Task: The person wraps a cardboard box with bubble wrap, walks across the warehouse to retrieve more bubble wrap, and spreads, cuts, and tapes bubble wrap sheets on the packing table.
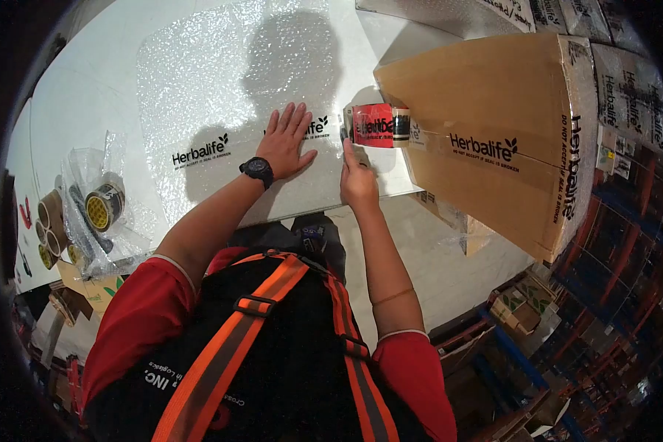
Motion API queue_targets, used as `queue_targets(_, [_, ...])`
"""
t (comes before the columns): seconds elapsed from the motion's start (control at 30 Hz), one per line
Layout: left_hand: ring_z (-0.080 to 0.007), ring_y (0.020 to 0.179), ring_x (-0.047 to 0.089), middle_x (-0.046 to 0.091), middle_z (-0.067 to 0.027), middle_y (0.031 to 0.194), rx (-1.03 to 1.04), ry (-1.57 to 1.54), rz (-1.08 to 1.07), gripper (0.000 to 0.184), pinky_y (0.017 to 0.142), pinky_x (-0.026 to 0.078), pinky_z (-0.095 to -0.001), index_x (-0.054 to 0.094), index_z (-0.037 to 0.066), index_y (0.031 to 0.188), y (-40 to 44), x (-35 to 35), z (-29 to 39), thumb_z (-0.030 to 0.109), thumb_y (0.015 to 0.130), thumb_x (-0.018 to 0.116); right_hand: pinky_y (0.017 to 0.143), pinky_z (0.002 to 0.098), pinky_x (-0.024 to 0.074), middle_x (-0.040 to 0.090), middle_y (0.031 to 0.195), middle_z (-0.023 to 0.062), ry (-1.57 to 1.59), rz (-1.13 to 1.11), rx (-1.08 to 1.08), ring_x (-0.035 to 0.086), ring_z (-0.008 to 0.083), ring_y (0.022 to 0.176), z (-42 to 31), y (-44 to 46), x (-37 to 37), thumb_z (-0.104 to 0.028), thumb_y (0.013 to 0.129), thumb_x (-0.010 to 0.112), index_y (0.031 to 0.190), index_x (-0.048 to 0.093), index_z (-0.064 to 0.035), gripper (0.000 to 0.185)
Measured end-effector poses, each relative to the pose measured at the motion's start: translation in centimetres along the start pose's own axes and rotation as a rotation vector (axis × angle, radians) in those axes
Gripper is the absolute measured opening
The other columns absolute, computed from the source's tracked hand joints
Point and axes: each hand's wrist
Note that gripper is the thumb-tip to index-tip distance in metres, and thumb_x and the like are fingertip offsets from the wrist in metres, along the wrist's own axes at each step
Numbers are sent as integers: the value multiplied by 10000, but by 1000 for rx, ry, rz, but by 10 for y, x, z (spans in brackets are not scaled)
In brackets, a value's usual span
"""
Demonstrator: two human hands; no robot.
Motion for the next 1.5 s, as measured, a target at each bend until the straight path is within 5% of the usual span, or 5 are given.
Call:
queue_targets(0.53, [-296, 1370, 129, 189, -129, 1470, 1, -16, 12, 762, 1110, 77, -462, 267, 61, 1387, -1, -5, 2, 476, 800, 518, 613, 465, 463, 605, 745, 203, -15, 21, -84, 586, 387, 667, 44, -94, 17, -224, 900, 456, 1417, 192, -241, 581])
queue_targets(0.77, [-349, 1362, 118, 174, -181, 1462, -39, -80, 85, 753, 1092, 85, -507, 292, 71, 1377, -27, -16, 0, 436, 783, 577, 500, 288, 429, 537, 574, 106, 532, 362, 3, 527, 234, 478, -2, -103, -78, -140, 870, 531, 816, 544, 1, 152])
queue_targets(0.97, [-386, 1350, 125, 171, -205, 1458, -231, -39, 77, 698, 1079, 88, -530, 316, 68, 1363, -80, -25, -21, 388, 800, 579, 731, 391, 470, 586, 947, 165, 45, 626, -456, 590, 304, 817, -51, -25, -156, -99, 797, 514, 1067, 528, -13, 284])
queue_targets(1.17, [-386, 1341, 154, 209, -199, 1447, -255, -3, 103, 684, 1079, 105, -511, 326, 72, 1354, -92, -35, -28, 356, 788, 586, 863, 431, 448, 533, 1128, 203, -232, -49, -11, 556, 368, 995, -55, 40, -157, -236, 722, 620, 1093, 504, -62, 426])
queue_targets(1.5, [-384, 1345, 138, 223, -212, 1434, -219, -34, 159, 680, 1081, 108, -522, 343, 37, 1341, -96, -41, -28, 343, 786, 588, 815, 427, 467, 626, 971, 192, -261, -70, 51, 600, 332, 935, -33, 43, -158, -248, 690, 681, 1104, 549, -71, 469])
Point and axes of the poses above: each hand's wrist, its own y-axis towards the middle knuckle, its own x-axis out of the palm, z = x × y
